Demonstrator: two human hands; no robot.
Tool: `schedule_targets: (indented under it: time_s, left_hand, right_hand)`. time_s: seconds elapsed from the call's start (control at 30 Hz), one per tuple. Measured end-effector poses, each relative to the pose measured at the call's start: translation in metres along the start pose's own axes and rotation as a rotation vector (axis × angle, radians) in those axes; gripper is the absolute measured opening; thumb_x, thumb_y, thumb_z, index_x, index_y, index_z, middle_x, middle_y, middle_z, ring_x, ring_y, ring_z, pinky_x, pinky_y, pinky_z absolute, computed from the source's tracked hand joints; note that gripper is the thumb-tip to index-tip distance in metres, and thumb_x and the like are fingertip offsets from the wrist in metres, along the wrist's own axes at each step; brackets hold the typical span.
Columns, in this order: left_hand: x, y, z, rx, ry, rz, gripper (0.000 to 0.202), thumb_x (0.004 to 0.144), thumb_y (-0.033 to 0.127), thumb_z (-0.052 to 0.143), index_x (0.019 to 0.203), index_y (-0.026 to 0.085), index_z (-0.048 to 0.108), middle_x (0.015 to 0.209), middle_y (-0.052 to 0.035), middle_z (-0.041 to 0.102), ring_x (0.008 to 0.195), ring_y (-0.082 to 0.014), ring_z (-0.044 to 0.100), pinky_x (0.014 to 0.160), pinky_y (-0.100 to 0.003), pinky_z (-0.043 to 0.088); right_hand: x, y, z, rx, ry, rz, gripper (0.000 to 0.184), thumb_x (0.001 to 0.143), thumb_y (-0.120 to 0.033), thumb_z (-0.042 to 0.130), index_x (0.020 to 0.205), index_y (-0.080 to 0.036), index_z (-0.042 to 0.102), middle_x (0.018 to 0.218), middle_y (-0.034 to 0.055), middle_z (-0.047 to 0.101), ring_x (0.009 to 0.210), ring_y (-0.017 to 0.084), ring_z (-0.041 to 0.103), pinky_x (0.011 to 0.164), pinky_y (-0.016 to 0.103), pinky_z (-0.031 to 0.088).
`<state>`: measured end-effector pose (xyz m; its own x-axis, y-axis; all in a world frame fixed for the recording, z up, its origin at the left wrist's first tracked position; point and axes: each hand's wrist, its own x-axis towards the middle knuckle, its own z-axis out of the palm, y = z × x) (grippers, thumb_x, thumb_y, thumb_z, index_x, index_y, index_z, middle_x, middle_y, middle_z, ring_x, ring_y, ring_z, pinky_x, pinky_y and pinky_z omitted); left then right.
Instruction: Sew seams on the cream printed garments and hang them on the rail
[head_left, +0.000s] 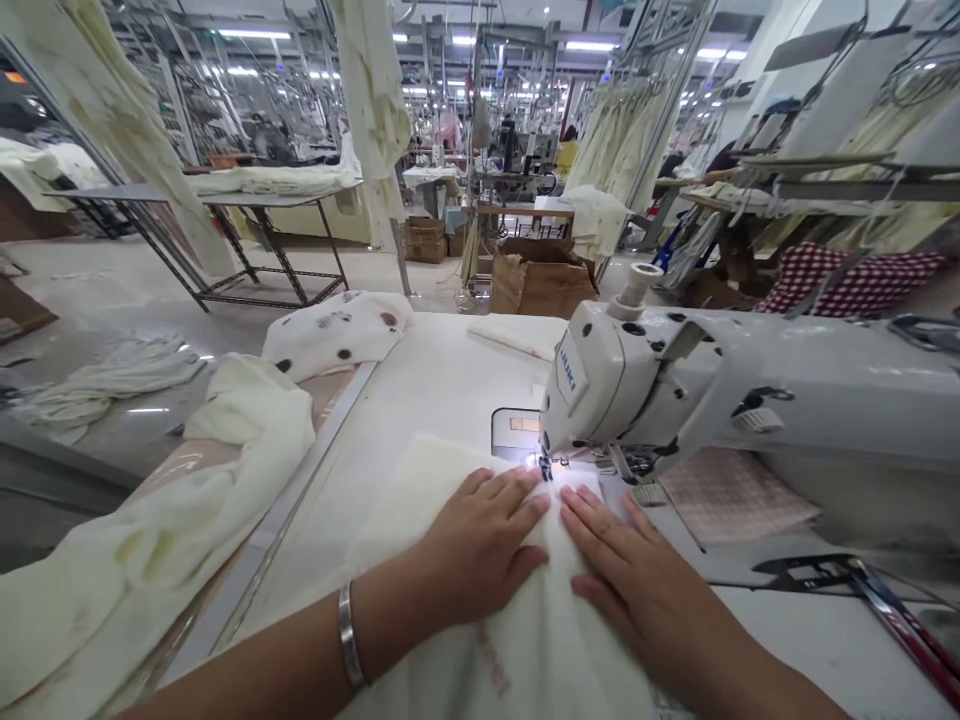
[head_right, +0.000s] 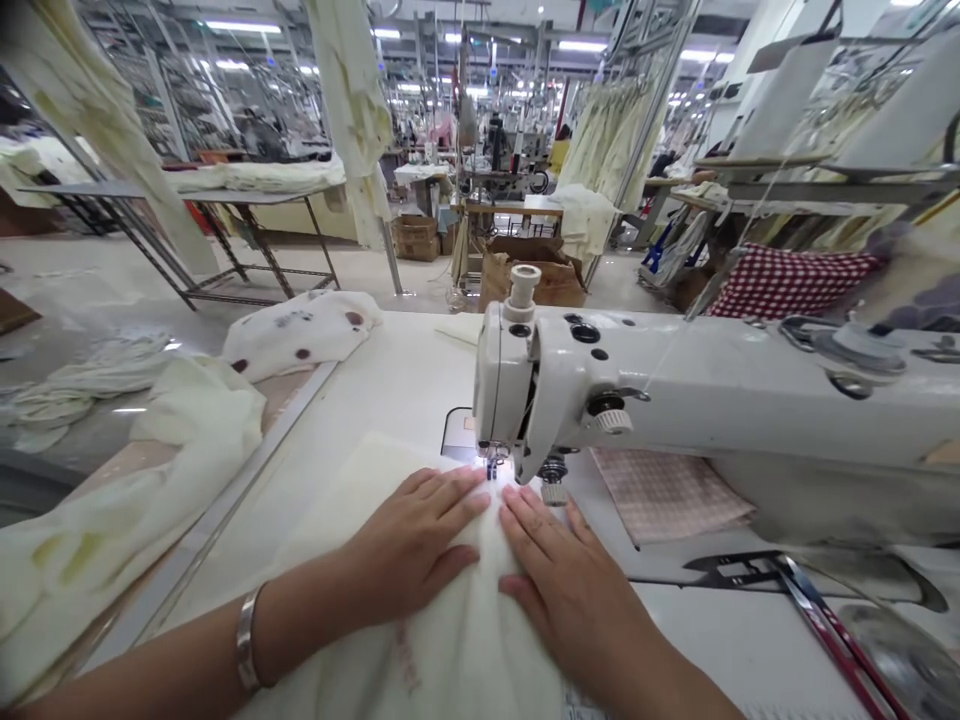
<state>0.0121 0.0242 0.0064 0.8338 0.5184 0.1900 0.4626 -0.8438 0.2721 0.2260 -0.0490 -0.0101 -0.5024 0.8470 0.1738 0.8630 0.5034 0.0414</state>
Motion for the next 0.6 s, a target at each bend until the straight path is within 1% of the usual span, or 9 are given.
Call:
schedule_targets:
  time_s: [0.1, 0.2, 0.3, 0.43, 0.53, 0.6]
  left_hand:
    - [0.000, -0.002, 0.002, 0.016, 0.001, -0.001, 0.042, 0.091, 0.036, 0.039, 0.128, 0.016, 0.042, 0.138, -0.0102, 0.041, 0.127, -0.0264, 0.036, 0.102, -0.045, 0.032]
    - [-0.002, -0.002, 0.004, 0.015, 0.002, -0.009, 0.042, 0.092, 0.037, 0.039, 0.128, 0.016, 0.042, 0.140, -0.0099, 0.039, 0.129, -0.0255, 0.033, 0.103, -0.044, 0.030]
    - [-0.001, -0.003, 0.007, 0.016, -0.016, -0.015, 0.045, 0.091, 0.038, 0.039, 0.129, 0.013, 0.042, 0.141, -0.0112, 0.037, 0.131, -0.0248, 0.031, 0.107, -0.043, 0.026]
    - [0.004, -0.008, 0.010, 0.038, -0.024, -0.032, 0.049, 0.092, 0.039, 0.038, 0.130, 0.010, 0.040, 0.142, -0.0127, 0.035, 0.133, -0.0239, 0.028, 0.110, -0.043, 0.023]
    - [0.010, -0.014, 0.012, 0.054, -0.008, -0.042, 0.050, 0.093, 0.041, 0.036, 0.131, 0.009, 0.038, 0.141, -0.0134, 0.036, 0.133, -0.0231, 0.028, 0.110, -0.042, 0.023]
    - [0.013, -0.017, 0.012, 0.055, -0.009, -0.046, 0.050, 0.093, 0.042, 0.036, 0.130, 0.009, 0.039, 0.141, -0.0136, 0.037, 0.133, -0.0229, 0.028, 0.110, -0.042, 0.023]
  right_hand:
    - [0.000, 0.001, 0.002, 0.030, -0.005, 0.013, 0.061, 0.093, -0.035, 0.040, 0.143, -0.018, 0.012, 0.143, 0.0075, 0.033, 0.130, 0.025, 0.033, 0.101, 0.056, 0.035]
    - [0.000, 0.003, 0.003, 0.031, -0.016, 0.011, 0.062, 0.093, -0.035, 0.039, 0.144, -0.017, 0.009, 0.144, 0.0087, 0.031, 0.132, 0.025, 0.030, 0.102, 0.057, 0.032]
    - [0.002, 0.007, 0.003, 0.027, -0.030, 0.019, 0.059, 0.093, -0.037, 0.037, 0.143, -0.015, 0.015, 0.143, 0.0107, 0.032, 0.131, 0.025, 0.032, 0.103, 0.057, 0.031]
    - [0.009, 0.013, 0.002, 0.050, -0.061, 0.045, 0.055, 0.094, -0.041, 0.031, 0.139, -0.010, 0.028, 0.138, 0.0157, 0.041, 0.128, 0.026, 0.036, 0.103, 0.057, 0.030]
    - [0.015, 0.018, 0.000, 0.069, -0.107, 0.082, 0.055, 0.094, -0.041, 0.029, 0.137, -0.006, 0.033, 0.133, 0.0191, 0.046, 0.126, 0.029, 0.039, 0.102, 0.058, 0.031]
    - [0.019, 0.021, -0.002, 0.073, -0.154, 0.101, 0.056, 0.094, -0.041, 0.027, 0.136, -0.005, 0.034, 0.131, 0.0195, 0.048, 0.124, 0.030, 0.041, 0.101, 0.057, 0.033]
